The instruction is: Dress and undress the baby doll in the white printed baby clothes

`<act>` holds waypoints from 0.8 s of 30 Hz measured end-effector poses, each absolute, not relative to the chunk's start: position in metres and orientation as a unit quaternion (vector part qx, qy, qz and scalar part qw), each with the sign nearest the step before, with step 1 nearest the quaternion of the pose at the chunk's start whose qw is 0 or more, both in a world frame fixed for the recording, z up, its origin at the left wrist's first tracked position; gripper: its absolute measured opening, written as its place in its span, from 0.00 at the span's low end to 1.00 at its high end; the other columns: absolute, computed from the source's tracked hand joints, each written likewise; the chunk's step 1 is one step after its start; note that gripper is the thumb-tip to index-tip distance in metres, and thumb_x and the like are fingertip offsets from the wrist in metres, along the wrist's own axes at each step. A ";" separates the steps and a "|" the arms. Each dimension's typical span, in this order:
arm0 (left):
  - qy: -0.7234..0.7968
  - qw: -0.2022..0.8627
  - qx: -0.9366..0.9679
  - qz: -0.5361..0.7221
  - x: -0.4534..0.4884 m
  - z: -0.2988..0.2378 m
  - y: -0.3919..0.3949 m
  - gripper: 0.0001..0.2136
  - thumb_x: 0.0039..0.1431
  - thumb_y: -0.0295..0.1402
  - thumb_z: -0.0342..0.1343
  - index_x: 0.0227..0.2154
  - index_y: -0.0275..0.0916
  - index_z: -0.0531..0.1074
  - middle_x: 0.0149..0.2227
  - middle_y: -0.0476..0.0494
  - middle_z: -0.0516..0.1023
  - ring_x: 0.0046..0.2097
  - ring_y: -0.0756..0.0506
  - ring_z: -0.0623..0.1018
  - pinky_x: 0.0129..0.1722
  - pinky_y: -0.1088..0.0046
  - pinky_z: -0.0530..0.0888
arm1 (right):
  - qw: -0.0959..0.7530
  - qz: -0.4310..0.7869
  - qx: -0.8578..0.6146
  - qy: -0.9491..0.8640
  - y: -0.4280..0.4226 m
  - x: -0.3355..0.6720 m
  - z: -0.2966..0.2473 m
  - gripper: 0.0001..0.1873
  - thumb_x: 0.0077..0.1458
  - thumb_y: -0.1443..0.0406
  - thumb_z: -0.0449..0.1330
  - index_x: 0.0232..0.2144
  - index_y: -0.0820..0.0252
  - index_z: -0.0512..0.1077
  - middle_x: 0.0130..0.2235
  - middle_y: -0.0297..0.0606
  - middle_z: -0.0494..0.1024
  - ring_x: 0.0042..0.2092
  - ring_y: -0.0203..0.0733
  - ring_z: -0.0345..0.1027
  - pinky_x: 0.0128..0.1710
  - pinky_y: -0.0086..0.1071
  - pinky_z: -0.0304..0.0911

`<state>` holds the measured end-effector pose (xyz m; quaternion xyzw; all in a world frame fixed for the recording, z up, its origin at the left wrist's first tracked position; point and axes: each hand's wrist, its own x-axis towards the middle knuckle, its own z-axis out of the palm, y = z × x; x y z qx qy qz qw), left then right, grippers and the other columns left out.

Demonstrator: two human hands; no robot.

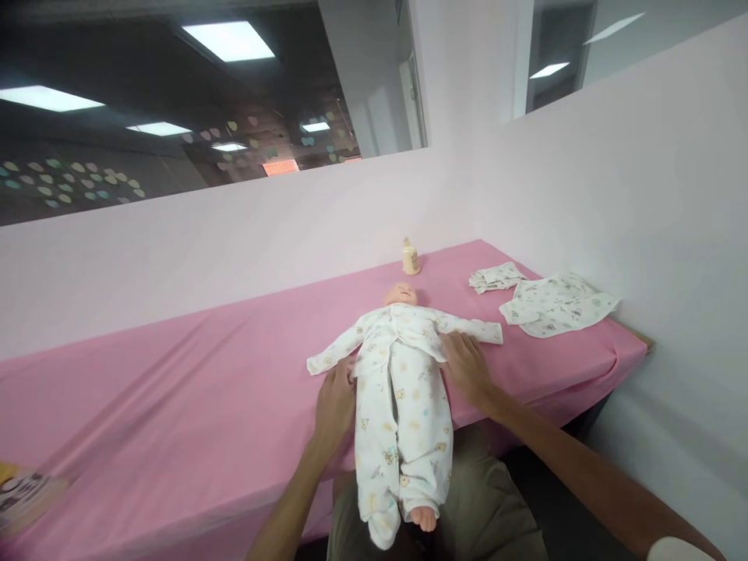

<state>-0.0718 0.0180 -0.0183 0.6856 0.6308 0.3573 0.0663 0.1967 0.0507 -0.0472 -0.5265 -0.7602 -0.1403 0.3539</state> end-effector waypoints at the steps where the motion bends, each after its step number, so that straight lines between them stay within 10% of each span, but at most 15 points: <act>1: 0.624 0.050 0.689 0.365 -0.071 -0.013 0.022 0.14 0.59 0.30 0.46 0.47 0.43 0.68 0.46 0.40 0.74 0.48 0.38 0.72 0.43 0.60 0.69 | 0.357 -0.150 -0.511 -0.767 0.052 0.190 -0.041 0.15 0.57 0.71 0.52 0.46 0.59 0.69 0.41 0.44 0.74 0.42 0.49 0.65 0.43 0.40 0.58; 8: 0.499 -0.064 0.782 0.367 -0.060 0.011 0.029 0.09 0.62 0.28 0.45 0.38 0.40 0.70 0.39 0.43 0.75 0.44 0.43 0.73 0.46 0.63 0.70 | 0.462 -0.063 -0.446 -0.764 0.055 0.152 -0.013 0.16 0.65 0.66 0.46 0.29 0.57 0.70 0.30 0.37 0.73 0.34 0.41 0.65 0.39 0.35 0.59; 13: 0.474 -0.123 0.806 0.333 -0.047 0.010 0.022 0.10 0.64 0.29 0.43 0.39 0.39 0.70 0.35 0.43 0.74 0.41 0.44 0.72 0.46 0.63 0.69 | 0.357 -0.123 -0.423 -0.824 0.043 0.164 -0.016 0.11 0.60 0.71 0.49 0.37 0.57 0.72 0.40 0.42 0.74 0.41 0.46 0.65 0.43 0.39 0.59; 24: 0.487 0.079 0.784 0.375 -0.038 0.018 0.026 0.13 0.66 0.38 0.42 0.29 0.40 0.65 0.31 0.47 0.69 0.36 0.47 0.68 0.41 0.68 0.67 | 0.306 -0.243 -0.515 -0.763 0.063 0.201 -0.046 0.20 0.57 0.76 0.47 0.48 0.62 0.69 0.42 0.48 0.74 0.43 0.50 0.65 0.43 0.41 0.58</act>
